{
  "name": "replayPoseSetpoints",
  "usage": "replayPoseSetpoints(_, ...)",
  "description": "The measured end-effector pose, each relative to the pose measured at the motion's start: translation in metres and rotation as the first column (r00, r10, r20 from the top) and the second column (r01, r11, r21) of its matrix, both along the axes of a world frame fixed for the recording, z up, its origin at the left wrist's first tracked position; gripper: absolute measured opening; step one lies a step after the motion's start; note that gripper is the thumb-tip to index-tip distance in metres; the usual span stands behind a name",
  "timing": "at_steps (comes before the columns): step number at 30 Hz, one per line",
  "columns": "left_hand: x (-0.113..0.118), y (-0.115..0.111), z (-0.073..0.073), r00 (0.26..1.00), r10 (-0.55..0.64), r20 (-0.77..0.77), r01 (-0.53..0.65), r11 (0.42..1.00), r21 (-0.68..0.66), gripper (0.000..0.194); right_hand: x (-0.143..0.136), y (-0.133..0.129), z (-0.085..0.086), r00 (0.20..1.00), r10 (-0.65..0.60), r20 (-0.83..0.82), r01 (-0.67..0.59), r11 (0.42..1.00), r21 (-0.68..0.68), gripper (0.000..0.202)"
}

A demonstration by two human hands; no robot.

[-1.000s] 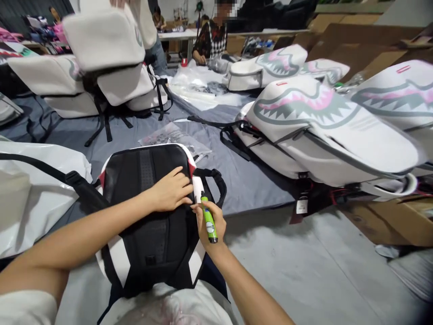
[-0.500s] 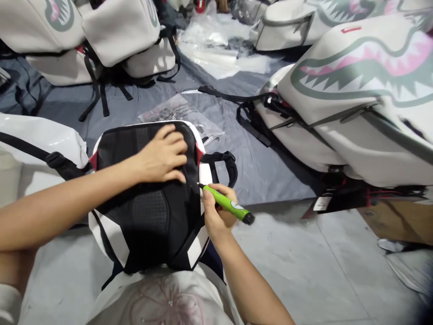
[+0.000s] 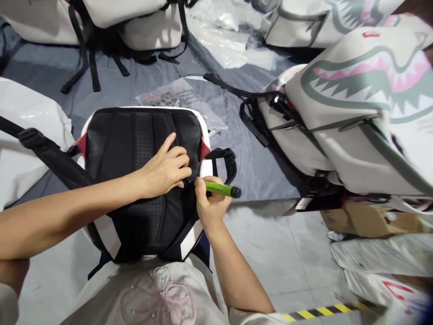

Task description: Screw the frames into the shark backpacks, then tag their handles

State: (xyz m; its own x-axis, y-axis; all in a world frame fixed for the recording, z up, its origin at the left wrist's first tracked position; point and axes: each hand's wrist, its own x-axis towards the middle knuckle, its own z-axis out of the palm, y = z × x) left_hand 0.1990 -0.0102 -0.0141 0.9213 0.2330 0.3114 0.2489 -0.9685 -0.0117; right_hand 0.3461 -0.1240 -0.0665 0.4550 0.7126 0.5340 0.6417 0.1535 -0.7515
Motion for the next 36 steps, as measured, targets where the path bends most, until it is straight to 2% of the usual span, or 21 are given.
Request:
replayPoseSetpoints(18, 0.002, 0.002, -0.012, 0.999, 0.002, 0.045, -0.006, 0.997, 0.078, 0.020, 0.005, 0.001, 0.003, 0.999, -0.013, 0.039, 0.019, 0.987, -0.159, 0.025)
replayPoseSetpoints(24, 0.002, 0.002, -0.010, 1.000, 0.003, 0.022, -0.004, 0.998, 0.055, 0.017, 0.005, -0.001, 0.001, 1.000, -0.002, -0.030, -0.004, 0.983, -0.184, 0.025)
replayPoseSetpoints(36, 0.003, 0.001, -0.008, 0.999, 0.000, 0.046, -0.001, 1.000, 0.030, 0.022, 0.006, -0.002, 0.005, 0.999, 0.035, -0.035, -0.041, 0.980, -0.196, 0.024)
